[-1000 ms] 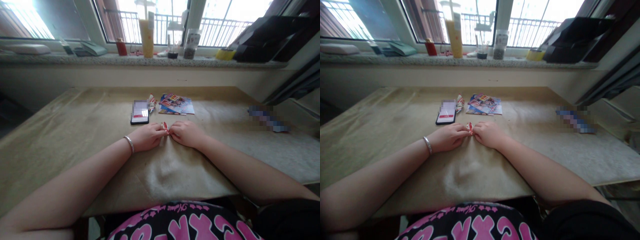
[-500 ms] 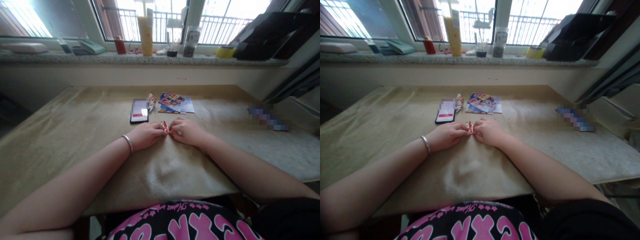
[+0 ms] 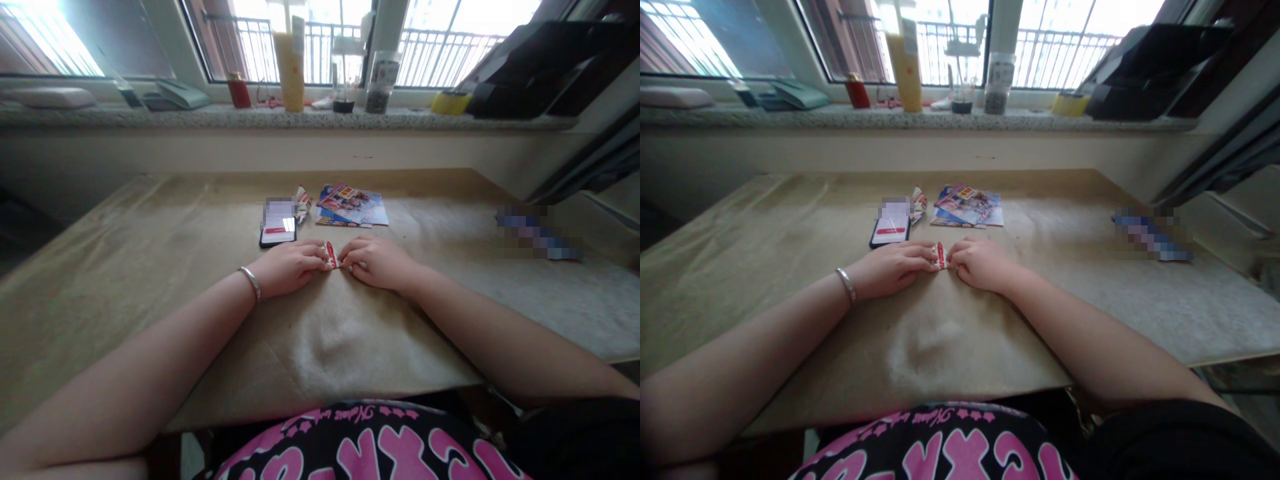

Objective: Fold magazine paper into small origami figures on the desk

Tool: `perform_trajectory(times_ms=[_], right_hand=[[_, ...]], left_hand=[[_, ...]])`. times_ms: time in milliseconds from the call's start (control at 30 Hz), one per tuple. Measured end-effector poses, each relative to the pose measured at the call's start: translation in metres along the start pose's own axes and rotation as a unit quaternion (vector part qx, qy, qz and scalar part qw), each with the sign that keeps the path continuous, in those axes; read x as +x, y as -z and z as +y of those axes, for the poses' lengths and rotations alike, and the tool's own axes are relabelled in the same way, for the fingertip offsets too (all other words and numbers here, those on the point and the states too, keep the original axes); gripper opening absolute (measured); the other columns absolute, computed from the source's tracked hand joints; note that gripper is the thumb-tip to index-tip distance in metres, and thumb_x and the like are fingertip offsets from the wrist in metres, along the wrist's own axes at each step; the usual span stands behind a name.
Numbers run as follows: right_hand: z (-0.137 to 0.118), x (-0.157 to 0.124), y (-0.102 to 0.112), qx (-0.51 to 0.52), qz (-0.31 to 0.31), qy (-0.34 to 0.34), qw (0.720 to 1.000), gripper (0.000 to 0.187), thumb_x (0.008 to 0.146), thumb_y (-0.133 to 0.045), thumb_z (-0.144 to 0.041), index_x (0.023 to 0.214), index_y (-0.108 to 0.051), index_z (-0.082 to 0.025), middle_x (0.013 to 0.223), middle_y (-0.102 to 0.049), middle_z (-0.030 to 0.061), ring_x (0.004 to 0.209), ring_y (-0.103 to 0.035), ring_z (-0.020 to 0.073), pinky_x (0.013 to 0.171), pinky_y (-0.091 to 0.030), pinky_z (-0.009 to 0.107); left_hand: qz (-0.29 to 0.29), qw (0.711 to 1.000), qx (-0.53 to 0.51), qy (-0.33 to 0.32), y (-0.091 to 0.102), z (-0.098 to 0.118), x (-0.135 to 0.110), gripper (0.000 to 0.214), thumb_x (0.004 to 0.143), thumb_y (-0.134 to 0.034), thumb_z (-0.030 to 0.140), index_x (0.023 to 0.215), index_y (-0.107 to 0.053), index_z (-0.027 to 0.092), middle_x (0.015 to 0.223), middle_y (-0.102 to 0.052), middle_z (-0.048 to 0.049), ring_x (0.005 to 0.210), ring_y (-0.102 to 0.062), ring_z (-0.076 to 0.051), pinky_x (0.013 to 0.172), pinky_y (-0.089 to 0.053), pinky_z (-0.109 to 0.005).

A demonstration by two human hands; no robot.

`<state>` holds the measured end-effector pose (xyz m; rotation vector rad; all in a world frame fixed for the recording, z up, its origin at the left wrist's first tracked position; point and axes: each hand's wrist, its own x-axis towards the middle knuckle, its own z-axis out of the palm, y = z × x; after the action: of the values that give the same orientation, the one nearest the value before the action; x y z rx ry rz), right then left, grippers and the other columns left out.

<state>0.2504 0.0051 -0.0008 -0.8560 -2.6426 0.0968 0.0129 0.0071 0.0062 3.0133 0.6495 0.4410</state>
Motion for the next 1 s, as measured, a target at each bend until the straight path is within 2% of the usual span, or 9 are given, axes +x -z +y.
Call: perform_trajectory(times_ms=[100, 200, 433, 533, 700, 800, 900, 1000], right_hand=[[0.002, -0.001, -0.003, 0.028, 0.012, 0.002, 1.0, 0.023, 0.073, -0.052, -0.008, 0.082, -0.07, -0.02, 0.098, -0.069, 0.0038, 0.091, -0.06, 0.0187, 0.084, -0.047, 0.031], [0.004, -0.002, -0.006, 0.042, 0.029, 0.003, 0.999, 0.02, 0.074, -0.052, -0.009, 0.083, -0.067, -0.019, 0.097, -0.068, 0.0045, 0.093, -0.06, 0.0185, 0.087, -0.046, 0.031], [0.0, 0.001, -0.009, 0.006, 0.036, -0.048, 0.998, 0.015, 0.081, -0.056, -0.025, 0.092, -0.065, -0.02, 0.102, -0.066, 0.0066, 0.096, -0.059, 0.0202, 0.085, -0.045, 0.032], [0.001, 0.002, -0.011, -0.011, 0.03, -0.054, 0.998, 0.017, 0.083, -0.053, -0.022, 0.094, -0.065, -0.02, 0.098, -0.067, 0.007, 0.096, -0.058, 0.0208, 0.085, -0.045, 0.033], [0.004, 0.003, -0.013, -0.018, 0.031, -0.035, 0.999, 0.02, 0.083, -0.049, -0.017, 0.096, -0.064, -0.019, 0.098, -0.068, 0.0062, 0.097, -0.057, 0.0209, 0.087, -0.044, 0.033], [0.0, 0.003, -0.012, -0.014, 0.028, -0.036, 0.999, 0.019, 0.083, -0.05, -0.018, 0.095, -0.064, -0.019, 0.098, -0.068, 0.006, 0.096, -0.057, 0.0207, 0.086, -0.045, 0.033], [-0.004, 0.003, -0.01, 0.001, 0.028, -0.035, 0.999, 0.017, 0.085, -0.052, -0.027, 0.094, -0.064, -0.019, 0.096, -0.068, 0.0063, 0.094, -0.058, 0.0205, 0.085, -0.045, 0.033], [-0.005, 0.003, -0.009, 0.012, 0.027, -0.034, 0.999, 0.023, 0.085, -0.053, -0.038, 0.093, -0.065, -0.02, 0.094, -0.068, 0.0067, 0.093, -0.058, 0.0206, 0.083, -0.045, 0.033]], left_hand=[[0.006, 1.0, 0.008, -0.014, 0.001, 0.001, 0.001, 0.031, 0.084, -0.046, 0.011, 0.107, -0.064, 0.022, 0.114, -0.063, -0.005, 0.12, -0.05, -0.02, 0.1, -0.045, -0.037], [0.001, 1.0, 0.001, 0.0, -0.001, 0.0, 0.0, 0.032, 0.084, -0.045, 0.011, 0.109, -0.063, 0.021, 0.114, -0.063, -0.0058, 0.11, -0.057, -0.018, 0.095, -0.048, -0.034], [0.027, 0.999, 0.009, 0.02, -0.007, 0.005, -0.001, 0.028, 0.086, -0.045, 0.014, 0.107, -0.062, 0.017, 0.11, -0.063, -0.0085, 0.106, -0.058, -0.018, 0.092, -0.048, -0.033], [0.038, 0.999, 0.01, 0.015, -0.009, 0.008, 0.0, 0.025, 0.087, -0.044, 0.016, 0.104, -0.062, 0.017, 0.105, -0.063, -0.0091, 0.109, -0.056, -0.019, 0.092, -0.048, -0.034], [0.042, 0.999, -0.014, 0.028, -0.012, 0.007, 0.001, 0.026, 0.088, -0.042, 0.015, 0.104, -0.062, 0.018, 0.102, -0.062, -0.0079, 0.1, -0.058, -0.017, 0.086, -0.048, -0.03], [0.035, 0.998, -0.009, 0.058, -0.013, 0.005, 0.001, 0.027, 0.086, -0.044, 0.014, 0.105, -0.062, 0.018, 0.1, -0.061, -0.0079, 0.093, -0.057, -0.017, 0.082, -0.048, -0.029], [0.034, 0.997, 0.004, 0.073, -0.014, 0.003, 0.001, 0.026, 0.086, -0.045, 0.016, 0.105, -0.063, 0.018, 0.096, -0.06, -0.0079, 0.084, -0.056, -0.015, 0.075, -0.047, -0.027], [0.053, 0.996, 0.011, 0.065, -0.015, 0.002, 0.001, 0.025, 0.088, -0.044, 0.017, 0.101, -0.065, 0.017, 0.095, -0.06, -0.0082, 0.083, -0.055, -0.015, 0.074, -0.045, -0.026]])
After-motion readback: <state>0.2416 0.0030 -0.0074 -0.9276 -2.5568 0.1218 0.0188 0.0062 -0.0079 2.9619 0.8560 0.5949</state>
